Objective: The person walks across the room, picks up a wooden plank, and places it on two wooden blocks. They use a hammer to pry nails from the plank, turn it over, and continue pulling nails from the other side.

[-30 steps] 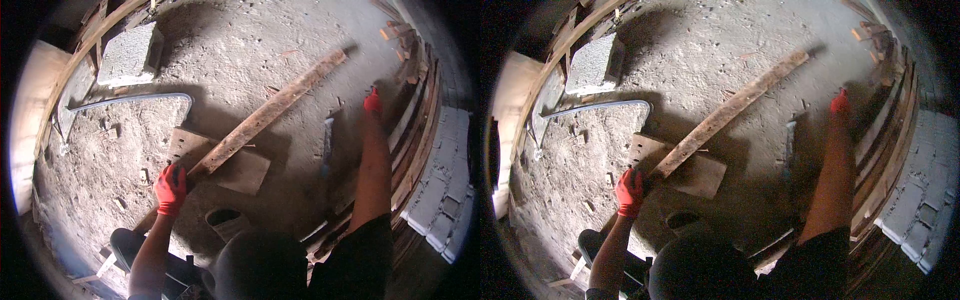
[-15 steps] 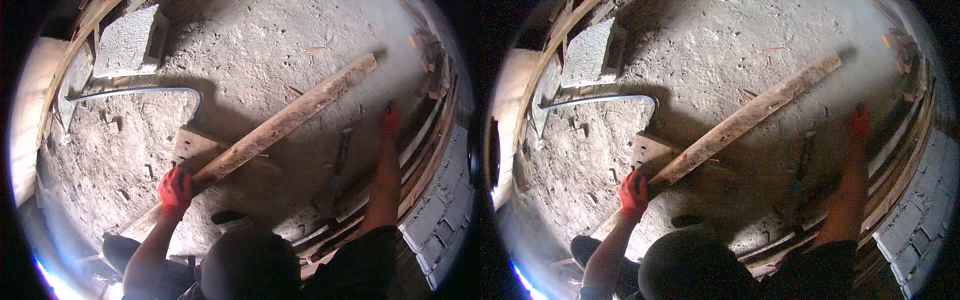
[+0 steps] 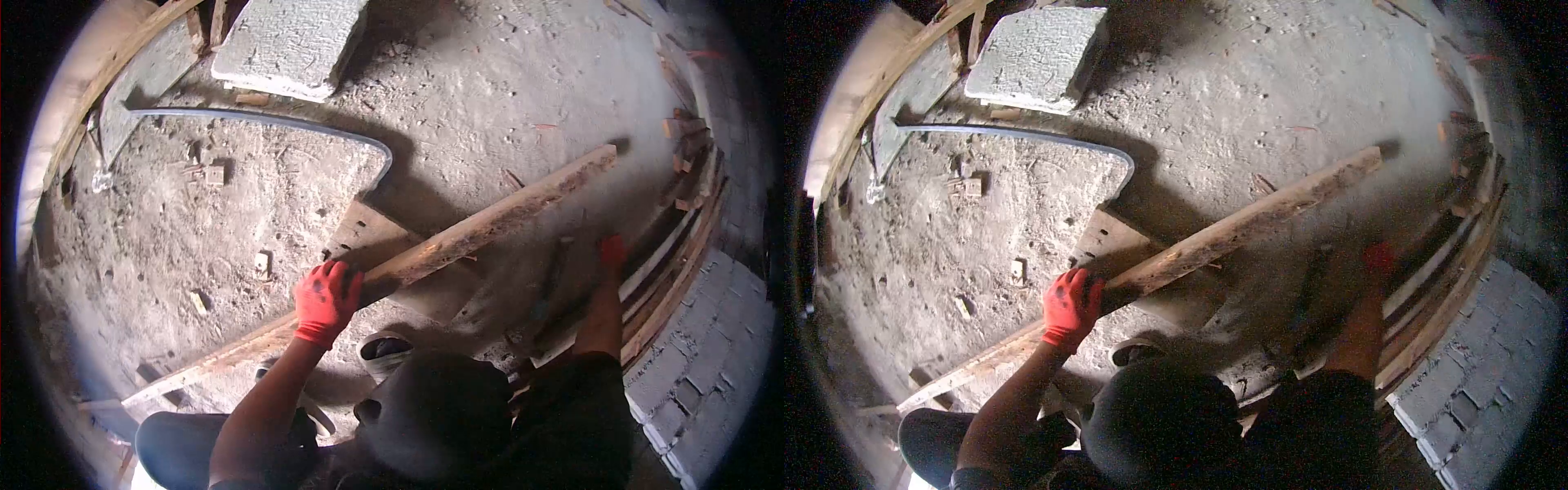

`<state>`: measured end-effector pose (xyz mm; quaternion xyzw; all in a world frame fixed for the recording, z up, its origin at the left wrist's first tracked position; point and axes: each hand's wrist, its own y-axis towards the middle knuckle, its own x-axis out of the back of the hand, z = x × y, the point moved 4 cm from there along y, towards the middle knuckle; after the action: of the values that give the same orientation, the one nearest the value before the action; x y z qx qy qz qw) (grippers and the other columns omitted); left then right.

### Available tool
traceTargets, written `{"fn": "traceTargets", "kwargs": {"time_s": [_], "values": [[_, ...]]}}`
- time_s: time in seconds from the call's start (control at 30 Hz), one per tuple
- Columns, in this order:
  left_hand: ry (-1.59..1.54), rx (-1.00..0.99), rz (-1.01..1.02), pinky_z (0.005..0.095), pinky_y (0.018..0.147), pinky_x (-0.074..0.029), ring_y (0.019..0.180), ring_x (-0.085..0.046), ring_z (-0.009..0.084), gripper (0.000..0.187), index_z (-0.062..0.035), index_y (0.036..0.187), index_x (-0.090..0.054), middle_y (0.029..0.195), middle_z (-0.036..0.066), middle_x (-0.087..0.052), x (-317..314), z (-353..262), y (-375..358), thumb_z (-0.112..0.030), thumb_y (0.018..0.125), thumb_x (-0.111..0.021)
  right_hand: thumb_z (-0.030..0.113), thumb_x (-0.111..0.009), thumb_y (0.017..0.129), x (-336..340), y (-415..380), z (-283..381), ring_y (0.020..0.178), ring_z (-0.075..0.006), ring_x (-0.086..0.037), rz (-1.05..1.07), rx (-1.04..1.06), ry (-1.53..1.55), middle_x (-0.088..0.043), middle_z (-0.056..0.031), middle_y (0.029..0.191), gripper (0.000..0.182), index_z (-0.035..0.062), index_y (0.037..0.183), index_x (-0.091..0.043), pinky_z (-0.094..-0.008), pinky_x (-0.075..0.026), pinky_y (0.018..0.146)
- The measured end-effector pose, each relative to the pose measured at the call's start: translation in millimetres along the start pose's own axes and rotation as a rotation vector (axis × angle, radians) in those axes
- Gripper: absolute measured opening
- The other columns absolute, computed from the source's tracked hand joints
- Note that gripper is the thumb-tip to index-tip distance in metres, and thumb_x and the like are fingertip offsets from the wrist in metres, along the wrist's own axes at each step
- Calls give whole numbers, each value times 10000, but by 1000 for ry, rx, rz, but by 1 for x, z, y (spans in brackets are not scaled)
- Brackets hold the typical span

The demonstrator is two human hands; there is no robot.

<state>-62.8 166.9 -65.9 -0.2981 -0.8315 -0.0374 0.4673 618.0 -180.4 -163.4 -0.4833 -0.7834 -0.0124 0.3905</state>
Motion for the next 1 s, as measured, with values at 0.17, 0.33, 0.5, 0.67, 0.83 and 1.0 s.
{"fn": "traceTargets", "kwargs": {"time_s": [0.17,0.33,0.5,0.67,0.83,1.0], "values": [[-13,-27,79,445,711,-492,845,-617,353,235,-58,902,-599,903,148,-634,-4,-3,4,-278,840,-655,404,-491,930,-15,-30,-4,1070,-384,-586,-304,-444,357,-633,-179,1129,399,64,1083,-633,-531,-445,921],[-52,-115,-41,451,706,-489,825,-611,374,244,-42,919,-592,901,166,-631,-14,0,-2,-271,857,-648,386,-549,912,-21,-33,-14,1031,-407,-599,-402,-303,647,-627,-234,1111,415,8,1068,-617,-487,-479,876],[13,-96,-5,462,717,-487,821,-613,373,236,-33,926,-594,905,164,-633,-9,-7,2,-260,871,-631,384,-552,915,10,-46,4,1004,-433,-595,-50,-431,549,-622,-266,1078,440,-20,1084,-598,-487,-481,864],[45,-25,104,460,727,-491,835,-614,372,248,-39,901,-588,887,164,-623,-8,-11,5,-283,874,-621,442,-493,954,58,-102,43,1110,-406,-569,-195,-432,731,-576,-247,1214,518,18,1250,-527,-482,-438,978],[41,-28,90,460,732,-490,851,-616,373,247,-41,912,-593,907,167,-629,-12,-10,1,-284,874,-619,457,-522,952,219,-236,139,1267,-426,-431,-210,-290,705,-437,-249,1406,605,58,1399,-435,-531,-339,1054],[-101,60,66,462,773,-484,899,-611,396,251,-26,1004,-597,948,196,-634,-11,0,-2,-253,897,-593,215,-732,831,318,-321,231,1041,-367,-610,-108,6,1907,-633,-178,1129,481,72,1252,-548,-417,-484,914]]}}
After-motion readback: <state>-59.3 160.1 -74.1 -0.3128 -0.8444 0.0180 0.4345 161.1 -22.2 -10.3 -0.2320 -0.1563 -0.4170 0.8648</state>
